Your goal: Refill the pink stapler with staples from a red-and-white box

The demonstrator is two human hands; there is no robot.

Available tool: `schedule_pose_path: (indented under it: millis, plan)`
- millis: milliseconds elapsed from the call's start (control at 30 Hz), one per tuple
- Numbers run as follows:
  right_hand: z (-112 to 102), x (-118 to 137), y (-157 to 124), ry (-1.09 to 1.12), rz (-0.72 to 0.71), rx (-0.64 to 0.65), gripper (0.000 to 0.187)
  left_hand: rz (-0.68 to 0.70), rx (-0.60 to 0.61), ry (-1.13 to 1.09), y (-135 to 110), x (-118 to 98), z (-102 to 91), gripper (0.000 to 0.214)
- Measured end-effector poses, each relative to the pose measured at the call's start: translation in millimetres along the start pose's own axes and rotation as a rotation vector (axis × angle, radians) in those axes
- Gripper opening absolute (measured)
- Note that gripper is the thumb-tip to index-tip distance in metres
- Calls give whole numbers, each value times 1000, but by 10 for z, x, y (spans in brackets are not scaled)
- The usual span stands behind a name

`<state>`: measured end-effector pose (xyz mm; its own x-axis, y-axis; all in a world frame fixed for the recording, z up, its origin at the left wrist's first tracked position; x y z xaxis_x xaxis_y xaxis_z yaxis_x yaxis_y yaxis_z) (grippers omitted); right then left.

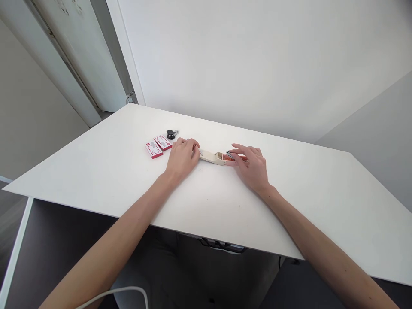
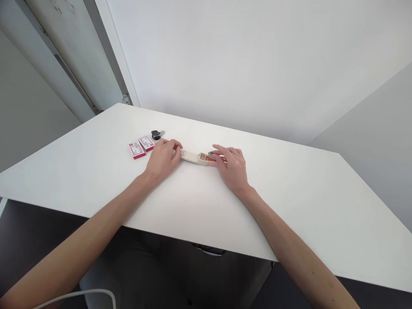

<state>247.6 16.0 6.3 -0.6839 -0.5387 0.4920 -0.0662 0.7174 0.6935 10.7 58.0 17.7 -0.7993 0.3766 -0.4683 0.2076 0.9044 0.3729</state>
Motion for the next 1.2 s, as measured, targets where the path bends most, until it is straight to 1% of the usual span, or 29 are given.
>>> schedule_pose_path:
  millis: [233, 333, 467, 633, 767, 867, 933, 1067, 1200]
  plan:
    - [-29, 5, 1, 1, 83, -18, 28, 5, -12, 39, 6, 4, 9, 23]
    - [-51, -58, 10, 83, 205, -37, 30, 4, -26, 57, 8, 22, 15, 23]
    - [-72, -208, 15, 228, 381, -70, 37, -10, -44, 79, 5, 38, 12, 23]
    - [-90, -378, 5, 269, 540, -73, 48, -24, -47, 74, 3, 30, 4, 23]
    - [-83, -426, -5, 292, 562, -71, 55, -26, -41, 59, 3, 24, 1, 22]
    - [-52, -418, -8, 383, 578, -66, 54, -18, -26, 44, 2, 18, 4, 21]
    - [-56, -395, 0, 439, 578, -96, 51, -13, -16, 35, 1, 14, 7, 22]
    - [-101, -333, 34, 496, 523, -175, 42, -3, -10, 22, -5, 1, 11, 23]
    - [-122, -268, 62, 525, 458, -193, 39, -1, 18, -3, -12, -8, 28, 23]
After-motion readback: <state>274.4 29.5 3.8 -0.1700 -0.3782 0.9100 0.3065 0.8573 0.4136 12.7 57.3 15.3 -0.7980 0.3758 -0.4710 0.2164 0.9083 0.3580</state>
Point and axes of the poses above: each hand's wrist, its own y-axis towards the middle knuckle, its own z-axis out of the palm, x = y × z, the point moved 5 cm from there along y, towards the middle knuckle, and after that the axes turned 3 degrees about y, right-handed, at the moved point
